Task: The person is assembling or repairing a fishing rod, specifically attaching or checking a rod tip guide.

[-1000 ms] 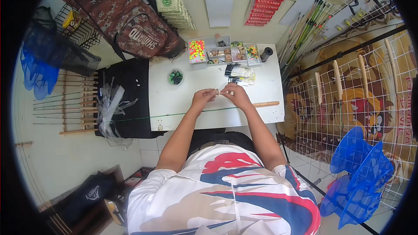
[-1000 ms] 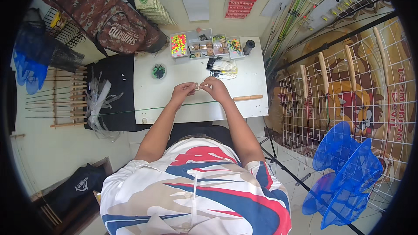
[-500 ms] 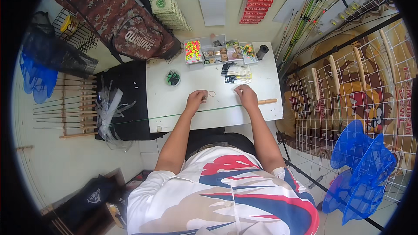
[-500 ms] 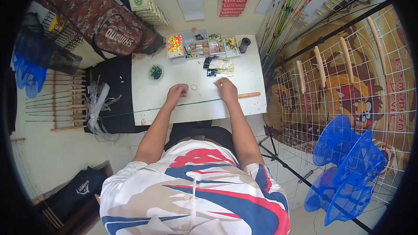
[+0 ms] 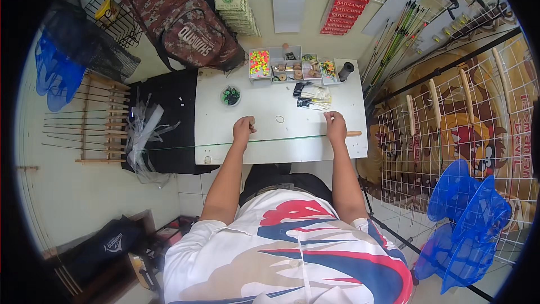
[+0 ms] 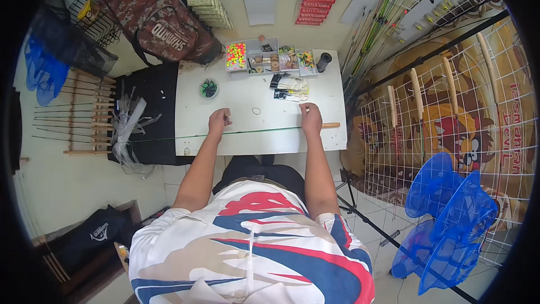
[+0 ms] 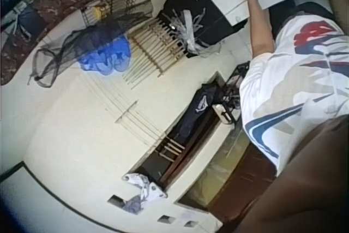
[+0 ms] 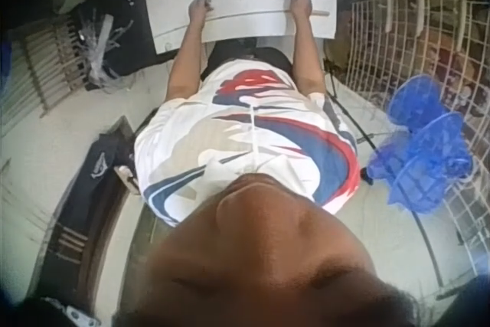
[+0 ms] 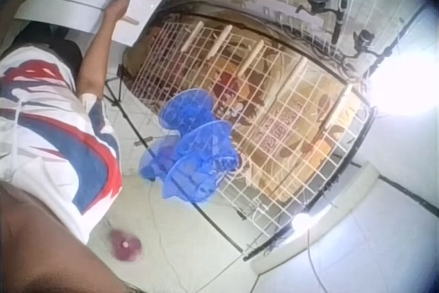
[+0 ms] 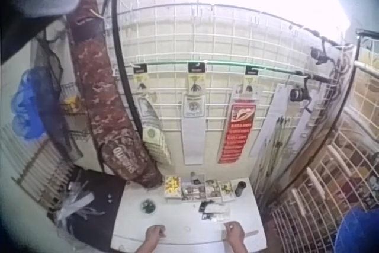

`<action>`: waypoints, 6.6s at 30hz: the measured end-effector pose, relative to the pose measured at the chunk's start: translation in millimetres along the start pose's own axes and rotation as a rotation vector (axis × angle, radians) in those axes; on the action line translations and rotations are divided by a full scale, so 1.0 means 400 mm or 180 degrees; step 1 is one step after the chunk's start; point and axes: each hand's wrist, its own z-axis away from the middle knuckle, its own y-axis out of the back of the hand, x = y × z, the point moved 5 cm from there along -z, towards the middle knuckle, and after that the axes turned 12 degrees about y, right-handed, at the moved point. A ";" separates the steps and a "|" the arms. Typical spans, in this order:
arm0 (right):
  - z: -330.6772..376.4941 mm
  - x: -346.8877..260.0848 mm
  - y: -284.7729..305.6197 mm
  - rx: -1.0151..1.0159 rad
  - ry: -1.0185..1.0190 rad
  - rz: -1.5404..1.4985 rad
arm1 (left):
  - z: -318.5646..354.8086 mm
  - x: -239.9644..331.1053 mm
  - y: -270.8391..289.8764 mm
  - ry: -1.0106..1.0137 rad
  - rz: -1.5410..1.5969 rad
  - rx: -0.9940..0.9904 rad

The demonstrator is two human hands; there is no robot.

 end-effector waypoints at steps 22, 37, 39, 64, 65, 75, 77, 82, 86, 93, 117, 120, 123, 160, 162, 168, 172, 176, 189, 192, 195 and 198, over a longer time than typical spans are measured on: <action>0.102 0.118 0.112 0.1844 -0.0927 -0.1311 | 0.112 -0.092 0.205 -0.0021 0.0604 0.0732; 0.209 -0.333 -0.053 -0.1380 -0.0138 -0.2265 | 0.283 -0.014 0.019 -0.0280 -0.0292 -0.0497; 0.218 -0.383 -0.063 -0.1521 0.0793 -0.1350 | 0.306 0.011 0.001 -0.0396 -0.0357 -0.0598; 0.127 -0.216 -0.004 0.0564 0.0733 -0.0130 | 0.181 0.034 0.061 -0.0415 -0.0405 -0.0049; 0.122 -0.206 0.004 0.0577 0.0724 -0.0123 | 0.171 0.034 0.067 -0.0537 -0.0400 0.0148; 0.148 -0.160 0.027 0.0632 0.0447 0.0352 | 0.099 0.006 0.138 -0.0757 0.0156 0.1176; 0.156 -0.166 0.030 0.0476 0.0749 0.0394 | 0.091 0.000 0.203 -0.0839 0.0422 0.1707; 0.179 -0.139 0.069 0.0402 0.0847 0.0558 | 0.120 -0.018 0.290 -0.1031 0.0607 0.2328; 0.202 -0.107 0.096 0.0599 0.0270 0.0779 | 0.153 -0.047 0.322 -0.1162 0.0379 0.2418; 0.235 -0.116 0.109 0.1246 0.0555 0.0489 | 0.219 -0.036 0.250 -0.1926 0.0430 0.1415; 0.339 -0.217 0.078 -0.0792 0.0455 -0.1321 | 0.390 -0.079 -0.117 -0.1485 -0.1774 -0.1193; 0.332 -0.189 0.104 -0.0676 0.0278 -0.1387 | 0.367 -0.072 -0.108 -0.1640 -0.1446 -0.0849; 0.312 -0.173 0.134 -0.0581 0.0379 -0.1299 | 0.339 -0.067 -0.110 -0.1619 -0.1490 -0.0602; -0.086 0.051 0.197 0.0228 -0.1013 -0.4931 | 0.039 -0.024 -0.556 -0.1752 -0.3052 -0.0805; -0.082 0.058 0.200 0.0333 -0.1047 -0.4542 | 0.038 -0.030 -0.576 -0.1767 -0.3036 -0.0913; -0.085 0.060 0.226 0.0503 -0.0668 -0.3296 | 0.044 -0.038 -0.599 -0.1611 -0.3326 -0.1149; -0.079 0.054 0.209 0.0377 -0.0607 -0.3096 | 0.072 -0.023 -0.561 -0.2441 -0.3268 -0.0862; -0.080 0.039 0.183 0.0324 -0.0249 -0.2489 | 0.094 0.020 -0.512 -0.1931 -0.2721 -0.0546; -0.038 -0.142 0.019 -0.0677 0.0548 -0.1550 | 0.146 0.144 -0.387 -0.1558 -0.1115 -0.0554; -0.030 -0.168 0.014 -0.0826 0.0751 -0.1207 | 0.140 0.135 -0.362 -0.1505 -0.1502 -0.0604; -0.021 -0.183 0.012 -0.0870 0.0794 -0.1163 | 0.129 0.122 -0.341 -0.1375 -0.1588 -0.0597; -0.008 -0.177 0.011 -0.0886 0.0879 -0.1044 | 0.120 0.098 -0.342 -0.1365 -0.1617 -0.0834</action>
